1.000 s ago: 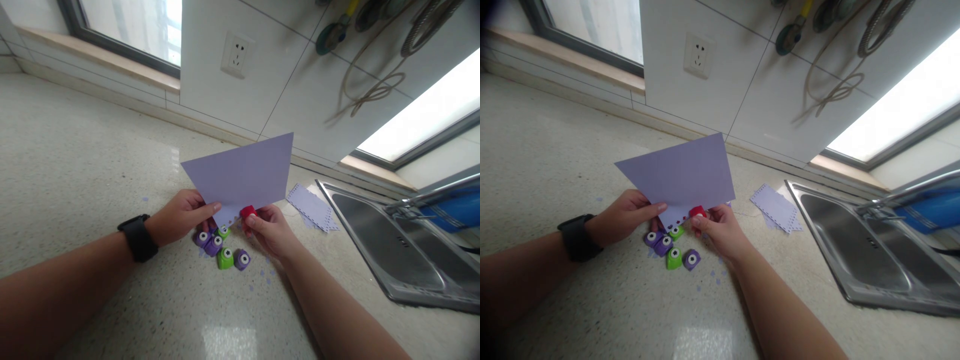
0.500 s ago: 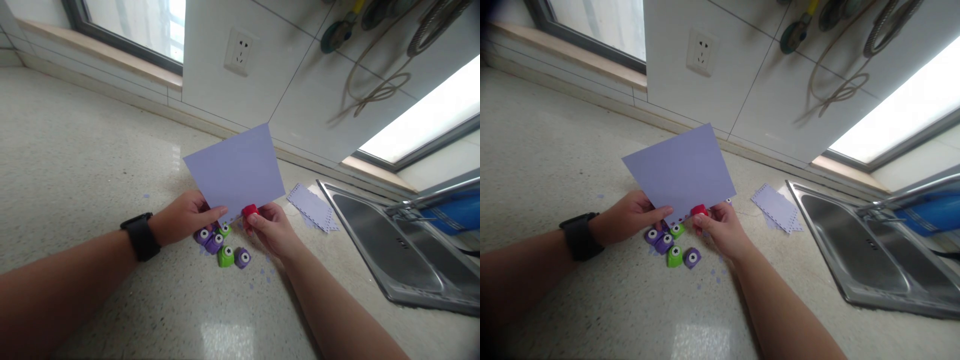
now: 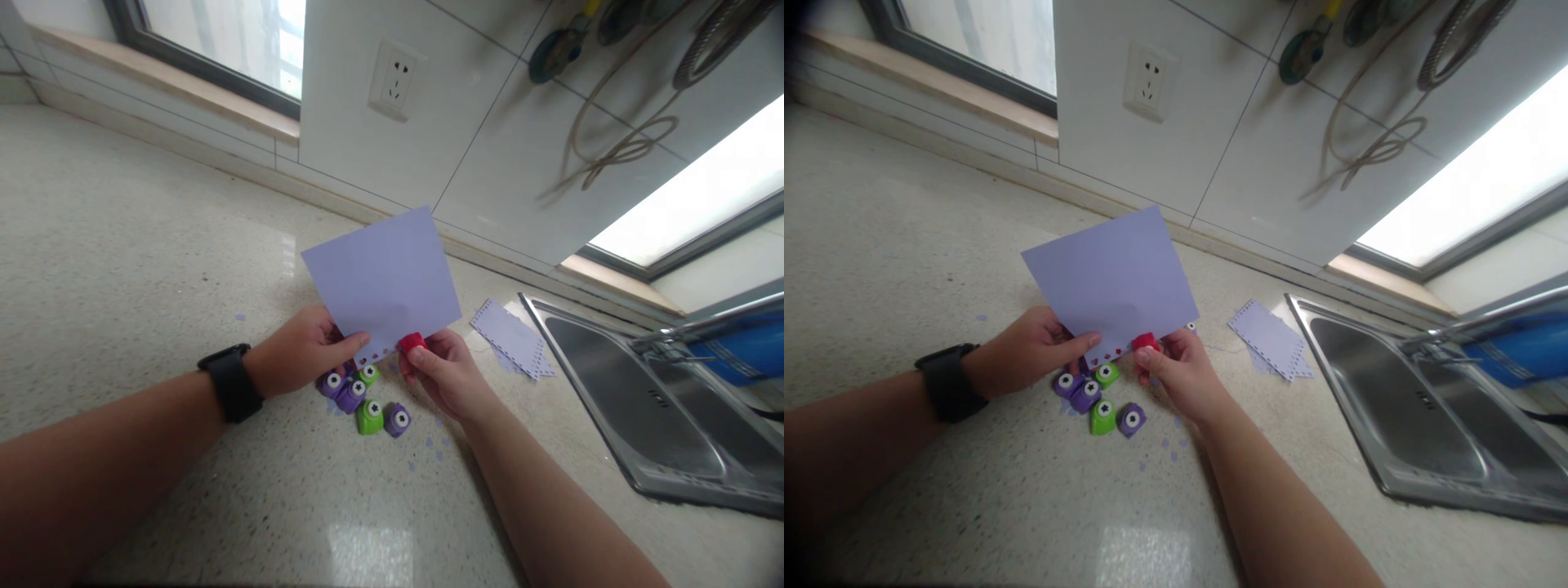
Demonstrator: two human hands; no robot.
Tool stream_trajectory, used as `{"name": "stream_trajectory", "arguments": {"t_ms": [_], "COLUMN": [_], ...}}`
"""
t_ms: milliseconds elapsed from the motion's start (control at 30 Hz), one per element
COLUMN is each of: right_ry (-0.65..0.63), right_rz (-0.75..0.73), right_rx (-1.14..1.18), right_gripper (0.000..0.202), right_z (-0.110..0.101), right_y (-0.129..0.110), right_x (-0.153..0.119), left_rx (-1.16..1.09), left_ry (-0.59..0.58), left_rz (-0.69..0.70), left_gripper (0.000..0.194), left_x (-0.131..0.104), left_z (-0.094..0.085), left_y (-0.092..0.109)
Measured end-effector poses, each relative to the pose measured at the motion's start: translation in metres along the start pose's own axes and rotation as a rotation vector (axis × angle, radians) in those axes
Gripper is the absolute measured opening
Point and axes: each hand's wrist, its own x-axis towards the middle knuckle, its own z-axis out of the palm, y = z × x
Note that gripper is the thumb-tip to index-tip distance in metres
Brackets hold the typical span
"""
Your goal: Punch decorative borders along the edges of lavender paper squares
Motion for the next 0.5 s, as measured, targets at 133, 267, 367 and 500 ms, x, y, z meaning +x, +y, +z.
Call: {"name": "stream_trajectory", "arguments": {"t_ms": [133, 267, 367, 500], "right_ry": [0.002, -0.011, -0.011, -0.016], "right_rz": [-0.004, -0.008, -0.007, -0.007], "right_rx": [0.001, 0.01, 0.021, 0.016], "right_gripper": [0.03, 0.031, 0.03, 0.03], "right_z": [0.0007, 0.0012, 0.0012, 0.0013], "right_y": [0.0006, 0.0011, 0.0011, 0.0007], "right_x": [0.0006, 0.0004, -0.0001, -0.0001], "left_rx": [-0.022, -0.032, -0.024, -0.019], "left_ry": [0.009, 0.013, 0.015, 0.018], "left_rz": [-0.004, 0.001, 0.005, 0.001], "left_gripper": [0.015, 0.013, 0.014, 0.014], "left_x": [0.0005, -0.0001, -0.0005, -0.0009], "left_z": [0.001, 0.0007, 0.0004, 0.0009], "left_y": [0.0018, 0.0017, 0.001, 0.0012]}}
